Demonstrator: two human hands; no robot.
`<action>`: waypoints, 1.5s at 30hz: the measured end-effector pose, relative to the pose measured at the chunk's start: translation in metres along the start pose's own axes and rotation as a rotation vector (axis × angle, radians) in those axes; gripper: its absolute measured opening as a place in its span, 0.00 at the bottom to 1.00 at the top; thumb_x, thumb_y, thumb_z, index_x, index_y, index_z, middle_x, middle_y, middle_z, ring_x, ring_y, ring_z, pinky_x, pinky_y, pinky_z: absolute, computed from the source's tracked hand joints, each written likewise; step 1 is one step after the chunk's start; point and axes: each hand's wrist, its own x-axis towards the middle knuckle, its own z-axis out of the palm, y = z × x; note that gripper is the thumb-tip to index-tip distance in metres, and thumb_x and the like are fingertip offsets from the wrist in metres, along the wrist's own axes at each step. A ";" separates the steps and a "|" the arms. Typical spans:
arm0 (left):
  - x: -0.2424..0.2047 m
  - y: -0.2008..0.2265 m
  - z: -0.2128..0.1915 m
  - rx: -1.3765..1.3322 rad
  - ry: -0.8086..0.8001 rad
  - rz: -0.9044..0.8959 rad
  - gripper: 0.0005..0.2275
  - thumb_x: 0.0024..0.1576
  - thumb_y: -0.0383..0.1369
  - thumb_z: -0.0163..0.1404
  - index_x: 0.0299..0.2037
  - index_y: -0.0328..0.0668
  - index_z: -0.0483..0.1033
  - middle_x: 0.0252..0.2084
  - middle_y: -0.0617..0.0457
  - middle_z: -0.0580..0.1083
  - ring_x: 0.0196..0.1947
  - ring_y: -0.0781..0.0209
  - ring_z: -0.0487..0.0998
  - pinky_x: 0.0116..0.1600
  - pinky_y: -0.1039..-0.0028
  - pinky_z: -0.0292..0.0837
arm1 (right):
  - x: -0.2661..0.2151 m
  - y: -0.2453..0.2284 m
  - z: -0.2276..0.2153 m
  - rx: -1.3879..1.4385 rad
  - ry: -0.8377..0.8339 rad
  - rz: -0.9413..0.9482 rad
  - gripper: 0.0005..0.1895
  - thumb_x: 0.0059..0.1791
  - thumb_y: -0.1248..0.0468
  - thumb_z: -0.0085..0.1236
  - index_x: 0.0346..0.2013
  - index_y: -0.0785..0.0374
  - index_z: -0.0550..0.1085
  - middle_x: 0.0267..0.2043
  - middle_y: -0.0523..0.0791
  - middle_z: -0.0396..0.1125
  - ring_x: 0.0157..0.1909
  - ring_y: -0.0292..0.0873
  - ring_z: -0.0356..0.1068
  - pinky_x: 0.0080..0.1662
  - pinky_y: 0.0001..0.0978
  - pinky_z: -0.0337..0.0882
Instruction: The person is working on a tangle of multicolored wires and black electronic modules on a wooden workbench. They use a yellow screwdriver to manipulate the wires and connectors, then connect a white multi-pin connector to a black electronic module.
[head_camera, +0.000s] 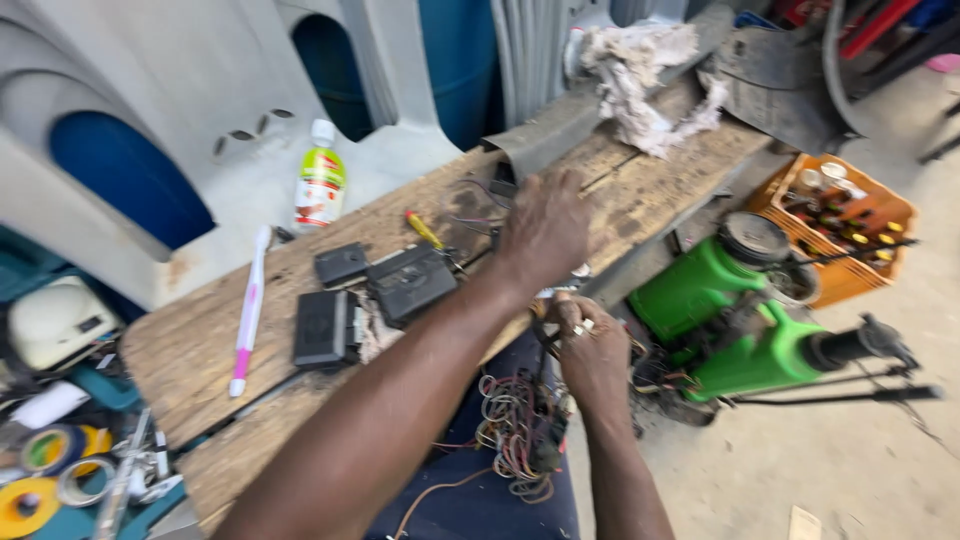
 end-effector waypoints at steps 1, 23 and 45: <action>-0.016 0.006 -0.013 0.024 0.122 0.008 0.15 0.52 0.46 0.59 0.40 0.44 0.83 0.44 0.44 0.73 0.50 0.42 0.74 0.50 0.51 0.69 | 0.003 0.007 0.003 -0.066 0.018 0.025 0.14 0.59 0.55 0.55 0.37 0.53 0.84 0.37 0.47 0.79 0.47 0.50 0.77 0.53 0.44 0.72; -0.181 0.035 -0.089 -1.092 -0.344 -0.326 0.43 0.50 0.36 0.54 0.81 0.57 0.52 0.53 0.51 0.80 0.52 0.55 0.83 0.50 0.65 0.75 | -0.071 -0.067 -0.047 -0.272 -0.374 -0.207 0.52 0.43 0.43 0.64 0.80 0.50 0.57 0.63 0.44 0.64 0.48 0.40 0.80 0.55 0.36 0.76; -0.167 0.064 -0.078 -0.466 -0.325 -0.288 0.17 0.61 0.39 0.45 0.52 0.34 0.75 0.43 0.34 0.76 0.39 0.28 0.80 0.44 0.40 0.73 | 0.083 -0.138 0.081 -0.387 -0.479 -0.491 0.15 0.53 0.58 0.54 0.45 0.56 0.86 0.53 0.42 0.81 0.51 0.45 0.79 0.52 0.40 0.74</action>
